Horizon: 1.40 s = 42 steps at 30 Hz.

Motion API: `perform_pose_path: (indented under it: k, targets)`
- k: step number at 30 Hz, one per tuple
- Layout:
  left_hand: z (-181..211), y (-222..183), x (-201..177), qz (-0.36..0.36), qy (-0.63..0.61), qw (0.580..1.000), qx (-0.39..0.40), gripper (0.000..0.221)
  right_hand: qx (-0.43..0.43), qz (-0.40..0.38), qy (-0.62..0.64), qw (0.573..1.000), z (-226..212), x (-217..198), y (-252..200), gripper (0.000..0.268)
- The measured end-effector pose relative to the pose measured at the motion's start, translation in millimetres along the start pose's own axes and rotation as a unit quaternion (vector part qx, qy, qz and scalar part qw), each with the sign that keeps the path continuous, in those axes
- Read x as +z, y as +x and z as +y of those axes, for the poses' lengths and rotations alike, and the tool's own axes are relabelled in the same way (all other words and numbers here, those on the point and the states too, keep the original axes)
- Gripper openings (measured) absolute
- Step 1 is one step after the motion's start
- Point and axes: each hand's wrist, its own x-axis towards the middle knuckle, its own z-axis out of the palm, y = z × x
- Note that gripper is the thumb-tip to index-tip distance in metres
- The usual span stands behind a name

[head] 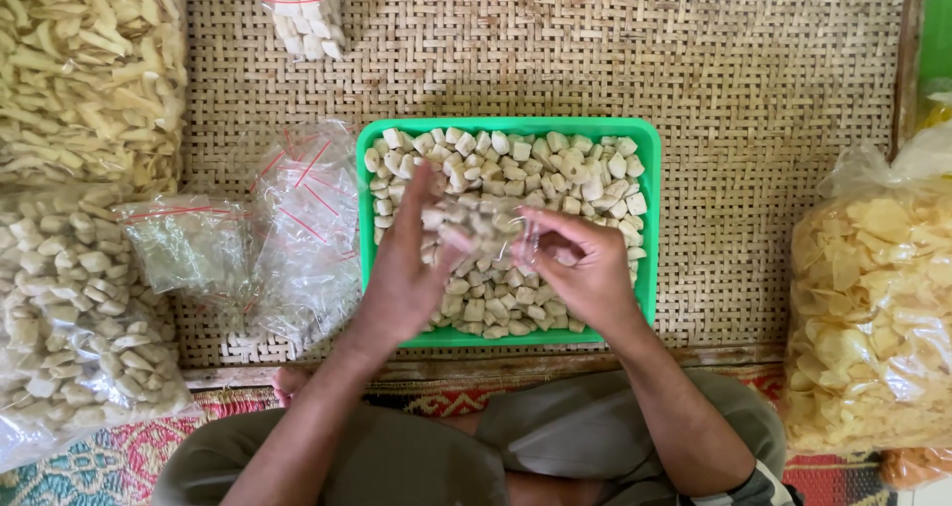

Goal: Packaging small food items into plastic bags and sealing them

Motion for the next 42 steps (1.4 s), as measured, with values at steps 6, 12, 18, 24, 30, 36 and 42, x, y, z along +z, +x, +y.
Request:
perform_pose_path:
  k: [6, 12, 18, 24, 30, 36, 42]
  targets:
    - [-29, -9, 28, -0.078, 0.439, 0.867, 0.221, 0.106, -0.102, -0.056, -0.180, 0.977, 0, 25, -11, 0.028]
    - [-56, -8, 33, 0.015, 0.351, 0.898, 0.266, 0.047, -0.150, -0.071, -0.238, 0.957, -42, 40, -7, 0.024]
    - [-61, 13, 5, 0.095, 0.293, 0.910, 0.279, 0.043, -0.102, -0.102, -0.233, 0.962, -23, 12, 10, 0.034]
    - [-79, 20, -9, 0.149, 0.216, 0.936, 0.234, 0.039, -0.154, -0.060, -0.456, 0.874, 5, 9, 22, 0.017]
    - [-64, 22, -10, 0.125, 0.190, 0.942, 0.247, 0.036, -0.214, -0.065, -0.561, 0.797, 27, 18, 13, 0.024]
    - [-64, 21, -8, 0.120, 0.196, 0.942, 0.245, 0.035, -0.205, -0.060, -0.612, 0.761, 28, 23, 11, 0.024]
    - [-71, 20, -2, 0.113, 0.187, 0.944, 0.245, 0.043, -0.199, -0.069, -0.602, 0.770, 26, 24, 12, 0.017]
